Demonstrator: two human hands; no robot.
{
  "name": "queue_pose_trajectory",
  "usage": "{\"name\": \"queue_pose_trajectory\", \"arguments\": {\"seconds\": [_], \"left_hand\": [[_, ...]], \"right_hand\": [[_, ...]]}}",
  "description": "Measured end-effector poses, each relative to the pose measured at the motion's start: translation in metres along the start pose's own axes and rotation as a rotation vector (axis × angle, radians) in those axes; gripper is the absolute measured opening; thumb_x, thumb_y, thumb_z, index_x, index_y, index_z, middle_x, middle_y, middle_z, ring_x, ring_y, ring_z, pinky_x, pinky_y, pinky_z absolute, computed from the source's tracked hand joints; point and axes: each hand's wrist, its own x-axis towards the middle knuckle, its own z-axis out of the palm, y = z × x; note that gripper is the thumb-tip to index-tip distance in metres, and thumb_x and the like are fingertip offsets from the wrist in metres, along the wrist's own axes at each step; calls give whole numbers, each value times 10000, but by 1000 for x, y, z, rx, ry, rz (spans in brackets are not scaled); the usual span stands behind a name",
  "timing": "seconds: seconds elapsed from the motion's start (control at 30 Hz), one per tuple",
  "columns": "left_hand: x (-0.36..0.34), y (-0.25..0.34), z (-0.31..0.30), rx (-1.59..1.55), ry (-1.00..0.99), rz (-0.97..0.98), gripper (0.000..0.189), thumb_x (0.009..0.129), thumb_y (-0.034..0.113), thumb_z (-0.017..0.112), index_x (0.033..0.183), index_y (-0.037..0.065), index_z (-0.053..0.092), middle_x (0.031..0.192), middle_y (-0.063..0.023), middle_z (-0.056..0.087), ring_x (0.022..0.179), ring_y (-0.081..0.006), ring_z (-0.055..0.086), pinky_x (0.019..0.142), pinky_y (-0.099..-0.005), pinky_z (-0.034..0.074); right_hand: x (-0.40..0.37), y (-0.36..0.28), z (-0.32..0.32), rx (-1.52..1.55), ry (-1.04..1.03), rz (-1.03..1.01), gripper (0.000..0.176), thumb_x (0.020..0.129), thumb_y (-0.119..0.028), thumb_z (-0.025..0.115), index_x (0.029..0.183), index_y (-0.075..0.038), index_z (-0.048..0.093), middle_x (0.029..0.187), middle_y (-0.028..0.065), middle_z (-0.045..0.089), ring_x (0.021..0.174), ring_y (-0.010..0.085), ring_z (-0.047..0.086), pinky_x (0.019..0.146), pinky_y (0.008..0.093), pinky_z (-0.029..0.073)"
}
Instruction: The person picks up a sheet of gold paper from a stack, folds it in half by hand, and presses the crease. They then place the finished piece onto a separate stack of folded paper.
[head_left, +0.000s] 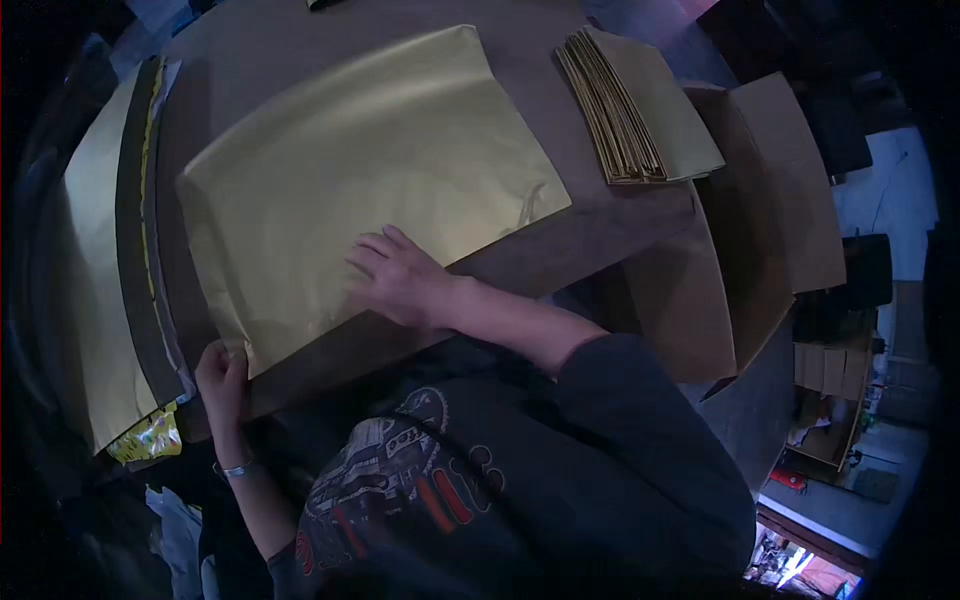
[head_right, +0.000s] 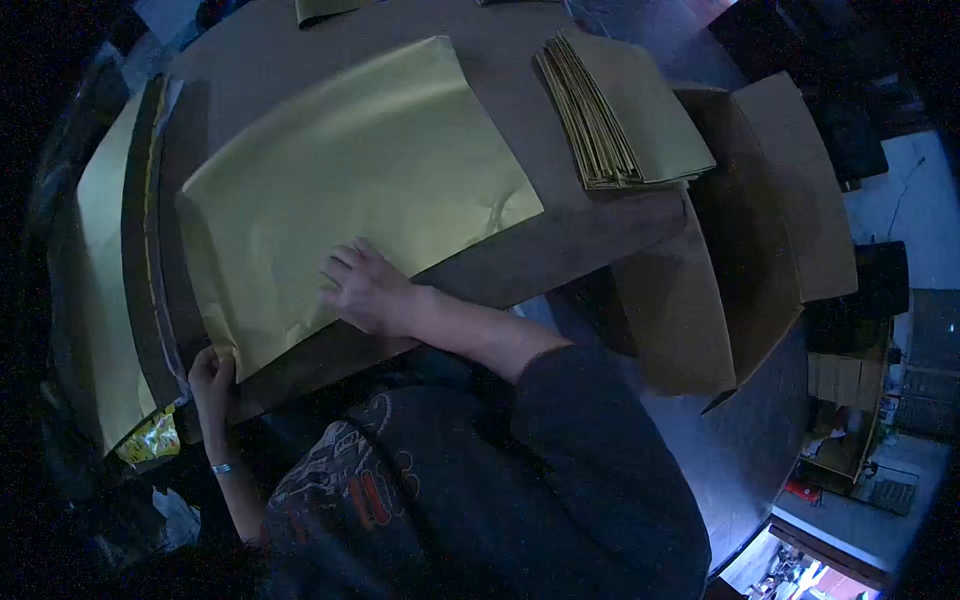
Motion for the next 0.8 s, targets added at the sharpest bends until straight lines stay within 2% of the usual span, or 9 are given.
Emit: {"name": "queue_pose_trajectory", "arguments": {"seconds": [0.07, 0.1, 0.27, 0.4, 0.43, 0.5, 0.53, 0.63, 0.8], "left_hand": [[-3, 1, 1, 26, 5, -8, 145, 887, 109, 633, 980, 0, 618, 722, 60, 515, 616, -19, 439, 530, -186, 337], [-4, 15, 7, 363, 99, 5, 164, 878, 130, 648, 961, -8, 619, 694, 46, 507, 613, -30, 439, 526, -207, 358], [-10, 23, 14, 138, 130, -34, 236, 826, 126, 678, 991, -31, 617, 652, 22, 511, 634, -48, 468, 561, -220, 397], [-19, 37, 6, 442, 175, -45, 316, 781, 116, 687, 1067, 0, 618, 685, -45, 591, 610, -139, 560, 597, -297, 464], [-24, 45, 7, 520, 254, -62, 334, 767, 112, 684, 1085, 32, 620, 765, -83, 609, 667, -220, 603, 646, -338, 491], [-23, 43, 15, 622, 449, 155, 303, 764, 112, 681, 1056, 56, 626, 836, -91, 605, 761, -249, 618, 687, -346, 498], [-20, 54, 26, 539, 432, 174, 251, 762, 99, 669, 1007, 63, 628, 888, -107, 594, 852, -294, 609, 741, -379, 498], [-9, 64, 78, 275, 394, 661, 205, 765, 81, 656, 969, 80, 637, 990, -112, 626, 939, -327, 588, 840, -432, 468], [-7, 84, 158, 450, 93, 712, 321, 789, 193, 684, 1095, 110, 631, 1310, -130, 499, 1293, -328, 422, 1042, -486, 350]], "right_hand": [[1, 3, -3, 76, 32, 38, 229, 828, -231, 621, 1028, -120, 632, 1217, 136, 534, 1218, 349, 461, 1048, 543, 338], [-1, 7, -5, 58, 37, 52, 242, 836, -235, 621, 1050, -121, 627, 1234, 138, 521, 1234, 348, 446, 1052, 545, 330], [-1, 28, -14, -25, -46, 170, 329, 891, -258, 587, 1190, -121, 584, 1345, 151, 458, 1311, 358, 369, 1064, 549, 295], [-1, 40, -21, -60, -59, 209, 379, 906, -262, 569, 1257, -121, 551, 1378, 166, 421, 1336, 374, 337, 1076, 577, 269], [0, 38, -21, -73, -66, 218, 376, 910, -259, 563, 1261, -122, 550, 1383, 166, 418, 1340, 378, 332, 1080, 581, 265], [0, 37, -22, -71, -77, 217, 381, 911, -251, 560, 1273, -132, 548, 1395, 168, 410, 1337, 387, 338, 1079, 580, 267], [1, 38, -20, -78, -82, 215, 379, 912, -249, 558, 1273, -135, 549, 1399, 168, 409, 1334, 388, 343, 1079, 579, 268], [1, 44, -16, -79, -76, 157, 378, 919, -242, 551, 1280, -130, 553, 1405, 172, 412, 1336, 388, 341, 1086, 564, 261], [1, 42, -16, -112, -111, 159, 377, 932, -219, 540, 1295, -115, 540, 1435, 170, 392, 1348, 397, 328, 1091, 570, 246]]}}
